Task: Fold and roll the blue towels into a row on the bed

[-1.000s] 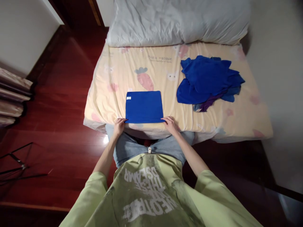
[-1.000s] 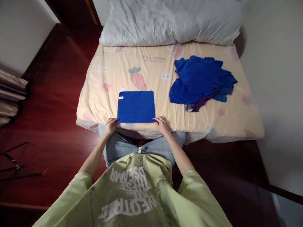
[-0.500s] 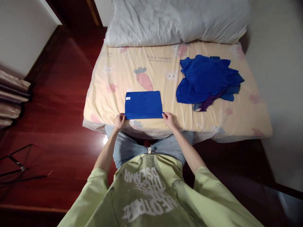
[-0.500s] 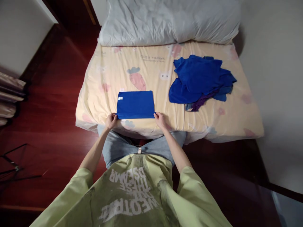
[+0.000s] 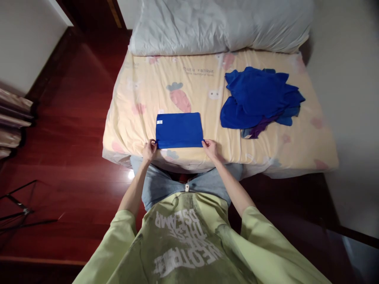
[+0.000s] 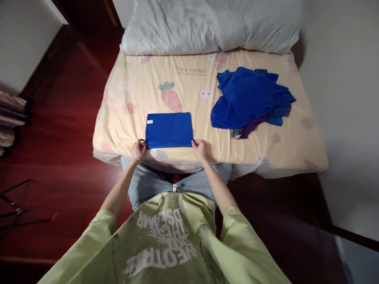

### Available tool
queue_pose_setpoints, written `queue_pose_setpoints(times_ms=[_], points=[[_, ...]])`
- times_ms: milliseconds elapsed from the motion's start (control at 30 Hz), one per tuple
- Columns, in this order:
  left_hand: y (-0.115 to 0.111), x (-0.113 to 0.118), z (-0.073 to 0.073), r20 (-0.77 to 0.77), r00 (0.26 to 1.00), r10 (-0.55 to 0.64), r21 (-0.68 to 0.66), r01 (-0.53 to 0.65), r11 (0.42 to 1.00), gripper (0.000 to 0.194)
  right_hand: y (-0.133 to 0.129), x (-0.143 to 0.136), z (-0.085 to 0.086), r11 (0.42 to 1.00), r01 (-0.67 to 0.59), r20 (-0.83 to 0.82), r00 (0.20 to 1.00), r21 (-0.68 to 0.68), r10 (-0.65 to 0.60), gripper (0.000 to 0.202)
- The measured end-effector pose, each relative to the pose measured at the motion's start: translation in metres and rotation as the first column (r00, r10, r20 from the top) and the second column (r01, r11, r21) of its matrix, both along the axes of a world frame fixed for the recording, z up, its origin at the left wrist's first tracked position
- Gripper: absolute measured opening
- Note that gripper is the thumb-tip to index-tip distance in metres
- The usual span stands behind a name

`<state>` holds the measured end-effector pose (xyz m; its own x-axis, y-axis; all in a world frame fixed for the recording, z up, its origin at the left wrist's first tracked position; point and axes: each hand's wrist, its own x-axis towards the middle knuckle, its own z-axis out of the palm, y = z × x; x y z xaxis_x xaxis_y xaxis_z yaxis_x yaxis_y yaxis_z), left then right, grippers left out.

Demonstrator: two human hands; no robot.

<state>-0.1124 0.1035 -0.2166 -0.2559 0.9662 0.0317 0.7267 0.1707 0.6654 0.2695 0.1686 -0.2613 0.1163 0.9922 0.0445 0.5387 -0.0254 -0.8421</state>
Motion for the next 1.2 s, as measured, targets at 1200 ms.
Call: queue_pose_setpoints(times_ms=[1200], points=[[-0.053, -0.006, -0.016, -0.315, 0.857, -0.408, 0.071, 0.450, 0.890, 0.051, -0.057, 0.034, 0.029, 0.775, -0.624, 0.676, 0.612, 0.094, 0.411, 0.045]])
